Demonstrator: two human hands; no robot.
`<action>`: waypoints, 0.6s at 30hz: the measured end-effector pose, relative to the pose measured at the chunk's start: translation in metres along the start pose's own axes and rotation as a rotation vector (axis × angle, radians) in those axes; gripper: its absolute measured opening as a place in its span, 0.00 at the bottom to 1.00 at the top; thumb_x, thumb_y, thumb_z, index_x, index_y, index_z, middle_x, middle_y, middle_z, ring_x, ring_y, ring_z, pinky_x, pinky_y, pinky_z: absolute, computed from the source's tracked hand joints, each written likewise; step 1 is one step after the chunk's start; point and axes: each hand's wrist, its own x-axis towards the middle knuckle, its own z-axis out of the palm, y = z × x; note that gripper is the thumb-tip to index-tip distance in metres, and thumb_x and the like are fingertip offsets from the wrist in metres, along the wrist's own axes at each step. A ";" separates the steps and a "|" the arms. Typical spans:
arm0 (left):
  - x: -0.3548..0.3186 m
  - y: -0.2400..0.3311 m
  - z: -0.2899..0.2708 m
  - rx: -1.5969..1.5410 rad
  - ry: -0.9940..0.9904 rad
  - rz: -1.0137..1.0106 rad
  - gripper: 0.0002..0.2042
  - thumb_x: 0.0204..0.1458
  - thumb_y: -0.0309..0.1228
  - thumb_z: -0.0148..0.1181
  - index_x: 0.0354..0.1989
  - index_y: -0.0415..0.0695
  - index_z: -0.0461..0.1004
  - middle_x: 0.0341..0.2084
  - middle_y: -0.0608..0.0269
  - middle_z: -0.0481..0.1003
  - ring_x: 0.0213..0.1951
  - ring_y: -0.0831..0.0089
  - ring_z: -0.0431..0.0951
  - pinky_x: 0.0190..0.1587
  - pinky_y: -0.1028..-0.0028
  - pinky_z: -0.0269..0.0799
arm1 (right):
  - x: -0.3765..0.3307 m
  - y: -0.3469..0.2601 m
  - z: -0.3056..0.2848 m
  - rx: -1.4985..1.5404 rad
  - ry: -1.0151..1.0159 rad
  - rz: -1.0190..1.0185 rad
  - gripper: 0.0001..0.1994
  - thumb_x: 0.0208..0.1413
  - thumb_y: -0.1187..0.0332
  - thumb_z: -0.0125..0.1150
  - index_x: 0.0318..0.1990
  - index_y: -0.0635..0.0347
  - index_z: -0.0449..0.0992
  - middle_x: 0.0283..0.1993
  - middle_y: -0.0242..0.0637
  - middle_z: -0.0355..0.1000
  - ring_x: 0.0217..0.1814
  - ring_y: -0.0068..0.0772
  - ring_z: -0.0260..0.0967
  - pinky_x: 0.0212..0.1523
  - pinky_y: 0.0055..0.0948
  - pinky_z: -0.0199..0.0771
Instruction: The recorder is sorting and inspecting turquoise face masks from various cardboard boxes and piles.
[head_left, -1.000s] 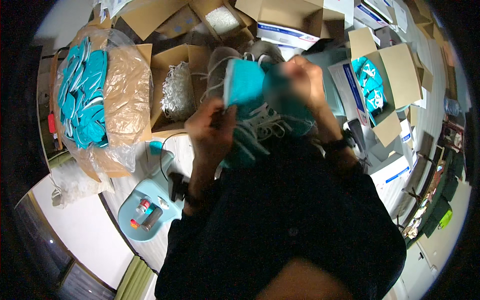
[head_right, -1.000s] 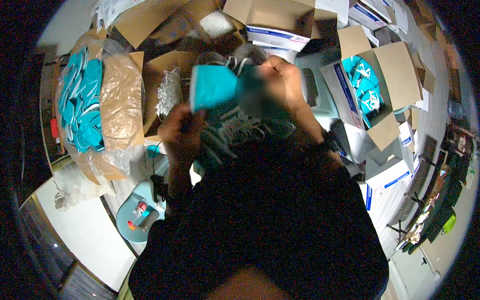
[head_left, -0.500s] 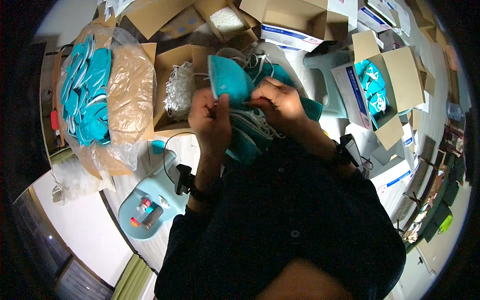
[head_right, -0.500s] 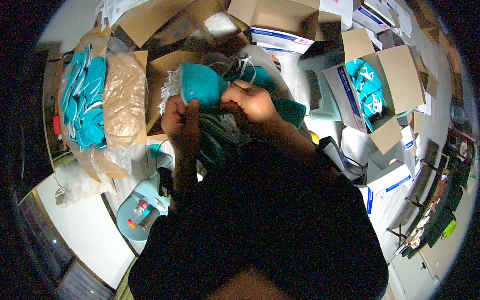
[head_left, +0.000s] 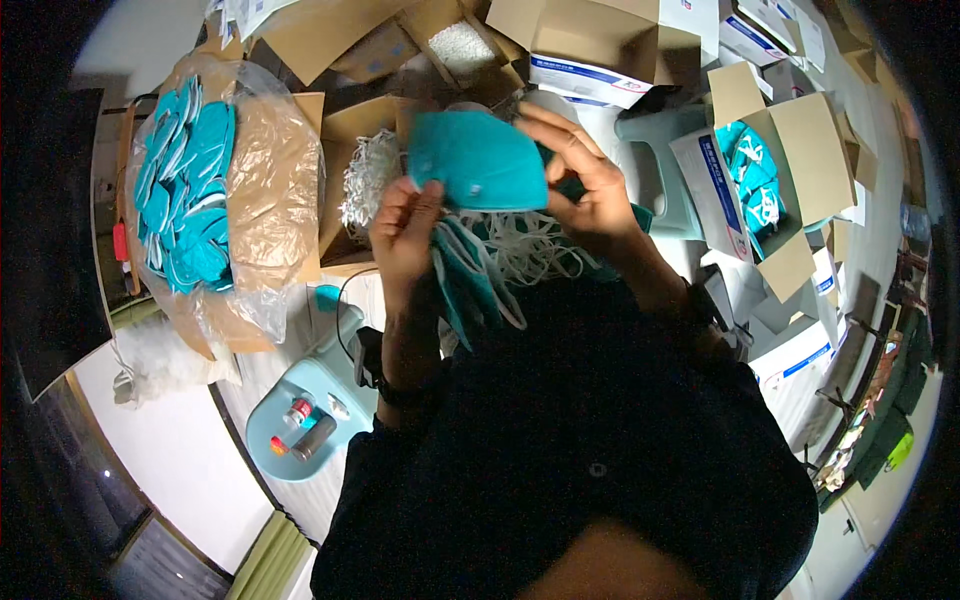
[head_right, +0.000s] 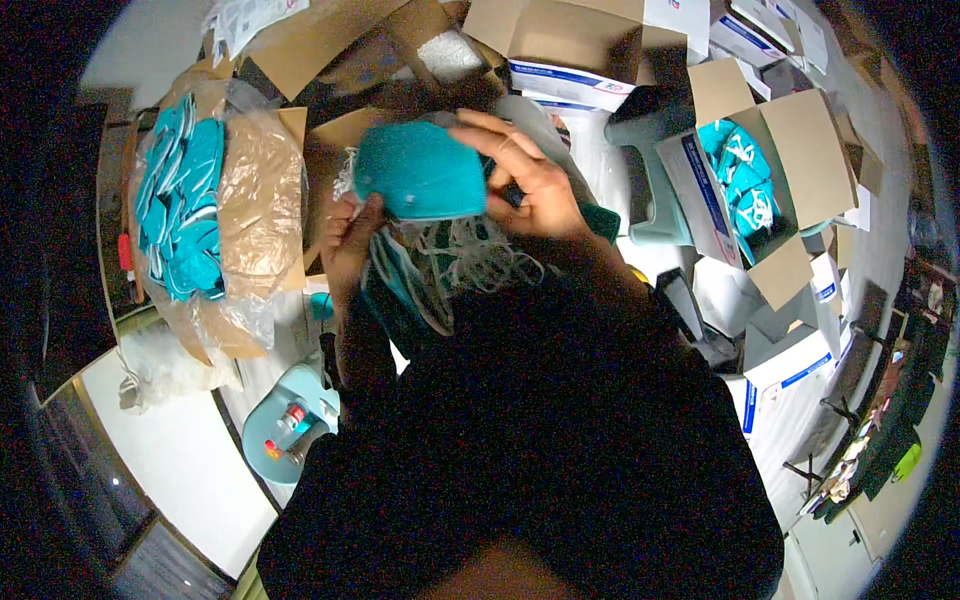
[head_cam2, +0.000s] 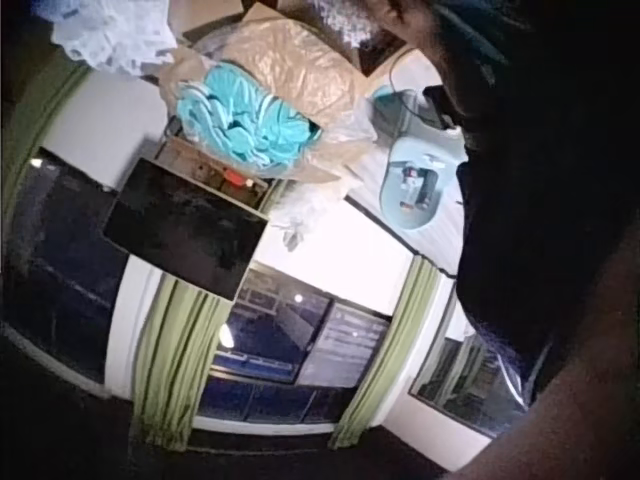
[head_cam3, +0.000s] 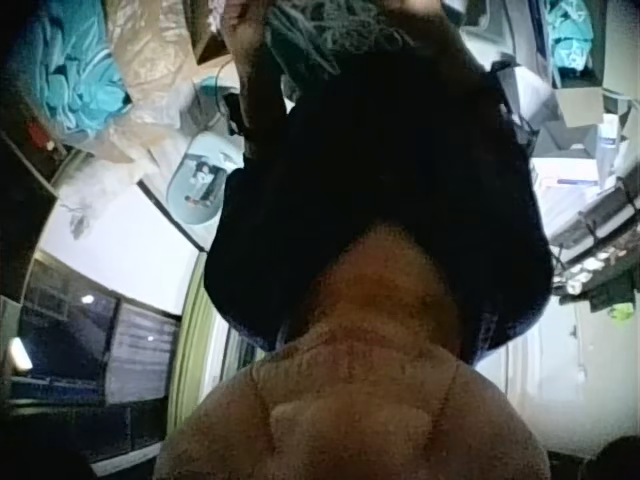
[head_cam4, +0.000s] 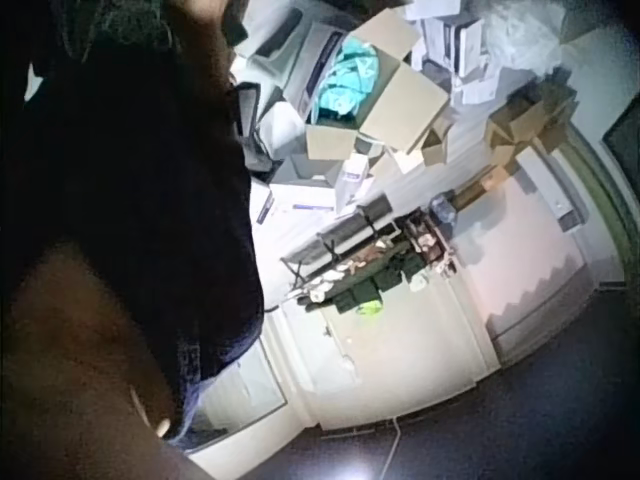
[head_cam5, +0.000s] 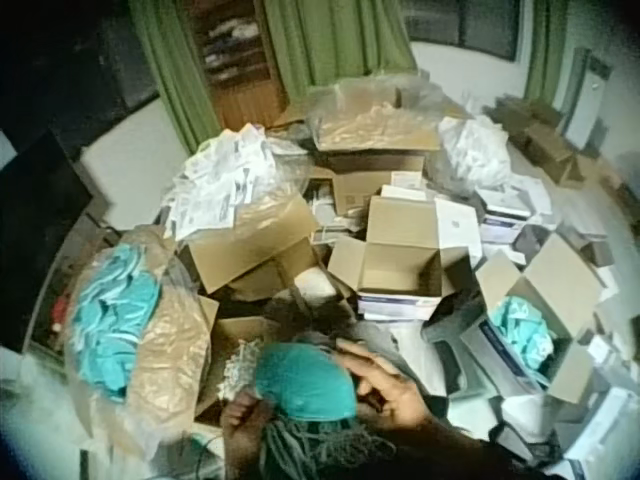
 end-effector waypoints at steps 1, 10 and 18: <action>-0.004 0.005 0.008 -0.168 -0.046 -0.204 0.05 0.49 0.23 0.63 0.33 0.41 0.74 0.29 0.69 0.72 0.30 0.82 0.68 0.35 0.83 0.62 | 0.004 0.003 -0.004 0.095 -0.028 -0.070 0.23 0.43 0.80 0.63 0.50 0.62 0.71 0.54 0.45 0.67 0.58 0.32 0.65 0.53 0.25 0.65; -0.005 0.043 0.029 0.500 -0.183 0.132 0.09 0.50 0.29 0.63 0.39 0.40 0.75 0.30 0.61 0.76 0.29 0.78 0.74 0.29 0.77 0.69 | 0.015 0.016 -0.012 0.227 -0.121 0.490 0.06 0.55 0.75 0.59 0.40 0.65 0.72 0.24 0.30 0.68 0.24 0.16 0.63 0.28 0.17 0.64; 0.002 0.028 0.039 0.625 -0.175 0.212 0.04 0.49 0.26 0.63 0.30 0.40 0.76 0.21 0.60 0.75 0.23 0.77 0.73 0.26 0.76 0.67 | 0.011 -0.006 -0.001 -0.165 0.239 0.055 0.10 0.47 0.76 0.66 0.39 0.62 0.76 0.35 0.34 0.72 0.32 0.22 0.67 0.33 0.23 0.68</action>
